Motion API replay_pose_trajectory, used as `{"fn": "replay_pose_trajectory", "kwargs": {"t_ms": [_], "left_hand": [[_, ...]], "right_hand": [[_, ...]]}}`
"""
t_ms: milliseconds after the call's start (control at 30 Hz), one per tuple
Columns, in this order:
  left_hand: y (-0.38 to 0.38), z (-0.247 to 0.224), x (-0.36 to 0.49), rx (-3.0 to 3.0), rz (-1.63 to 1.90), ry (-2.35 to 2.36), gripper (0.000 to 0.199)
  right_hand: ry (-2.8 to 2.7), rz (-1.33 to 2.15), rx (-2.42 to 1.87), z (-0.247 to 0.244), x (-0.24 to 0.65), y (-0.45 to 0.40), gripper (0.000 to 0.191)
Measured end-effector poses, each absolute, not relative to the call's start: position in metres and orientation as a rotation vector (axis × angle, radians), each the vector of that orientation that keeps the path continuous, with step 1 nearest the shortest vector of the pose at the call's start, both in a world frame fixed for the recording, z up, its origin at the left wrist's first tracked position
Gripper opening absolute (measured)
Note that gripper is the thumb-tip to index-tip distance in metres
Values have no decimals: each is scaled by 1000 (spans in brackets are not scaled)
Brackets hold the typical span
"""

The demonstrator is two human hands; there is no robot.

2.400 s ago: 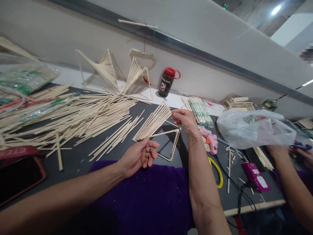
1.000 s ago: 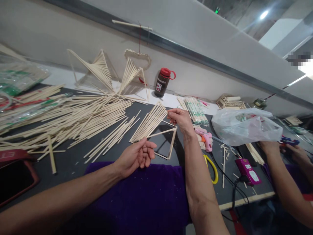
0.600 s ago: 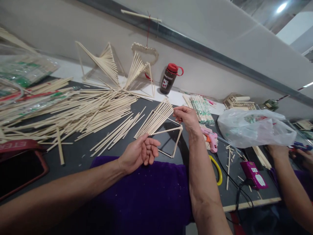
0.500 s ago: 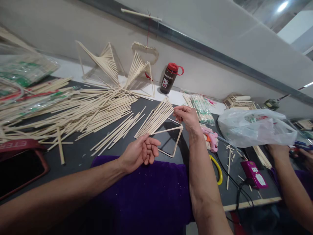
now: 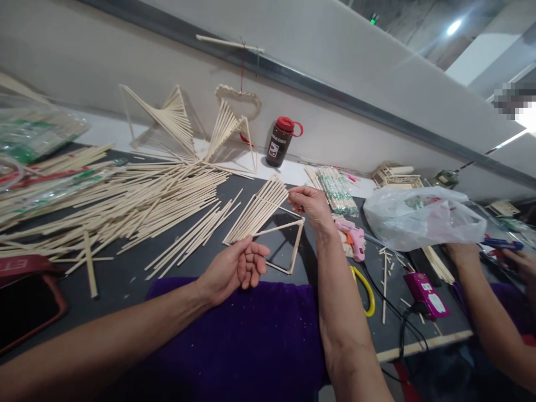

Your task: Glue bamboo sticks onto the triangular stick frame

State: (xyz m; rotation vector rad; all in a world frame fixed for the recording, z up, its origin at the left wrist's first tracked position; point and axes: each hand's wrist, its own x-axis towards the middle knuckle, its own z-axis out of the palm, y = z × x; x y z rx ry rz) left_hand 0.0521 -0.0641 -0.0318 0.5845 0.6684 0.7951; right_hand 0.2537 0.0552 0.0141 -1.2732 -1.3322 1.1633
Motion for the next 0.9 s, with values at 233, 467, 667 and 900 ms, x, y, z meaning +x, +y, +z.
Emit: {"fn": "replay_pose_trajectory", "kwargs": {"t_ms": [233, 467, 667, 900], "left_hand": [[-65, -30, 52, 616, 808, 681, 45], [-65, -30, 52, 615, 809, 688, 42], [-65, -30, 52, 611, 801, 687, 43], [-64, -34, 52, 624, 782, 669, 47]], "right_hand": [[-1329, 1152, -1299, 17, 251, 54, 28], [-1340, 1146, -1278, 14, 253, 55, 27], [-1340, 1127, -1298, 11, 253, 57, 27], [-1343, 1107, -1315, 9, 254, 57, 24]]}}
